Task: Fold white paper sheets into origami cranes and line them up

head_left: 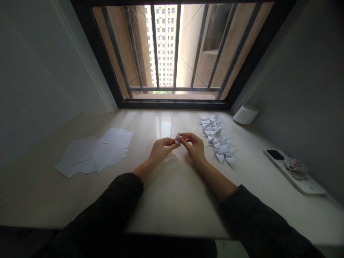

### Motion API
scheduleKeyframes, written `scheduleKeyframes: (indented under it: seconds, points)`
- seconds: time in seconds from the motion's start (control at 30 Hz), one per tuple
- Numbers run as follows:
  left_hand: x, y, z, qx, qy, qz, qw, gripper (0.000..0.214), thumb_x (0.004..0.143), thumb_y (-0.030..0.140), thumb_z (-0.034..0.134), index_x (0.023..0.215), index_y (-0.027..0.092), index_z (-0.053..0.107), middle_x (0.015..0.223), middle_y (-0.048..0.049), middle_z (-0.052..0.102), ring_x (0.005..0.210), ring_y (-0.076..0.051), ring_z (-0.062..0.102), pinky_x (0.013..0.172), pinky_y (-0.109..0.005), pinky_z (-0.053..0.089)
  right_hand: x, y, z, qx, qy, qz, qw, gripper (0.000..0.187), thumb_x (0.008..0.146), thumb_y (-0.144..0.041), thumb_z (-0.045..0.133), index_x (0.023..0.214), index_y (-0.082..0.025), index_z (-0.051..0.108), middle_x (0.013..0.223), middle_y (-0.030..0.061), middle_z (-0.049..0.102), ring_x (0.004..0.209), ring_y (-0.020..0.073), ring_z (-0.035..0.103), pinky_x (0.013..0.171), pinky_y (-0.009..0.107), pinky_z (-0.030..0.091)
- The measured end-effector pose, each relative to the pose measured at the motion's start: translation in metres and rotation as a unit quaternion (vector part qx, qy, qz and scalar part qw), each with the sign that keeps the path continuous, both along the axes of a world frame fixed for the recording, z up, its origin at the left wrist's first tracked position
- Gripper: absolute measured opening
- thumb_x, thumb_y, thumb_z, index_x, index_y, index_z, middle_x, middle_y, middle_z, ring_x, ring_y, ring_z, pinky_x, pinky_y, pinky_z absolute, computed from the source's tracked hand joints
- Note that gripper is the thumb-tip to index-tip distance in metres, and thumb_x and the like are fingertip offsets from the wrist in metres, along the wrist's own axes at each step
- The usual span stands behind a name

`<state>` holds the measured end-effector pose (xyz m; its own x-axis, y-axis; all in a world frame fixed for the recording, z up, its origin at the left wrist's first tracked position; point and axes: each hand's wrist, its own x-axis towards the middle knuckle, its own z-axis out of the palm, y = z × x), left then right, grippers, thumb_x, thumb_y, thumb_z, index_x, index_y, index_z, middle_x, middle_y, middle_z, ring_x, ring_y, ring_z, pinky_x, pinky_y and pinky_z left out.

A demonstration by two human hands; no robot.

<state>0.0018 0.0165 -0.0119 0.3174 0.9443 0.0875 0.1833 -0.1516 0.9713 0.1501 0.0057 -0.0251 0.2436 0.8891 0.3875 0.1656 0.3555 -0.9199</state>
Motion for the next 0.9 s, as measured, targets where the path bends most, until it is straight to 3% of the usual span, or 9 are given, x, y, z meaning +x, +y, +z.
scheduleKeyframes:
  seconds: [0.13, 0.37, 0.6, 0.9]
  points:
    - [0.0004, -0.0004, -0.0001, 0.005, 0.009, -0.017, 1.0, 0.037, 0.068, 0.05, 0.065, 0.081, 0.016, 0.069, 0.077, -0.0035, 0.068, 0.07, -0.015, 0.06, 0.059, -0.024, 0.045, -0.0012, -0.0006, 0.0004, 0.005, 0.001, 0.003, 1.0, 0.025, 0.068, -0.041, 0.07, 0.085, -0.023, 0.07, 0.075, 0.0017, 0.069, 0.071, 0.0173, 0.061, 0.068, 0.031, 0.044]
    - [-0.0026, 0.0017, -0.0056, 0.023, 0.05, 0.026, 0.998, 0.036, 0.066, 0.051, 0.065, 0.073, 0.016, 0.072, 0.067, -0.0041, 0.068, 0.064, -0.016, 0.059, 0.054, -0.024, 0.041, -0.0012, -0.0024, 0.0051, 0.004, -0.01, 0.005, 1.0, 0.023, 0.072, -0.044, 0.065, 0.083, -0.025, 0.071, 0.081, 0.0025, 0.071, 0.077, 0.0185, 0.061, 0.07, 0.032, 0.044]
    - [-0.0044, 0.0032, -0.0077, 0.058, 0.088, 0.034, 0.994, 0.036, 0.066, 0.051, 0.065, 0.071, 0.017, 0.072, 0.062, -0.002, 0.066, 0.058, -0.014, 0.056, 0.052, -0.024, 0.037, 0.0015, 0.0009, 0.003, 0.006, -0.012, 0.004, 1.0, 0.02, 0.072, -0.042, 0.065, 0.074, -0.023, 0.071, 0.075, 0.0017, 0.069, 0.075, 0.018, 0.06, 0.069, 0.031, 0.045]
    - [-0.0035, 0.0059, -0.0081, -0.016, 0.027, 0.015, 0.999, 0.036, 0.067, 0.05, 0.065, 0.075, 0.015, 0.07, 0.076, -0.0072, 0.07, 0.071, -0.018, 0.063, 0.055, -0.023, 0.044, 0.0017, 0.0017, 0.0006, 0.008, -0.034, -0.024, 0.999, 0.025, 0.076, -0.045, 0.058, 0.076, -0.022, 0.067, 0.079, 0.002, 0.068, 0.077, 0.0175, 0.059, 0.071, 0.031, 0.044]
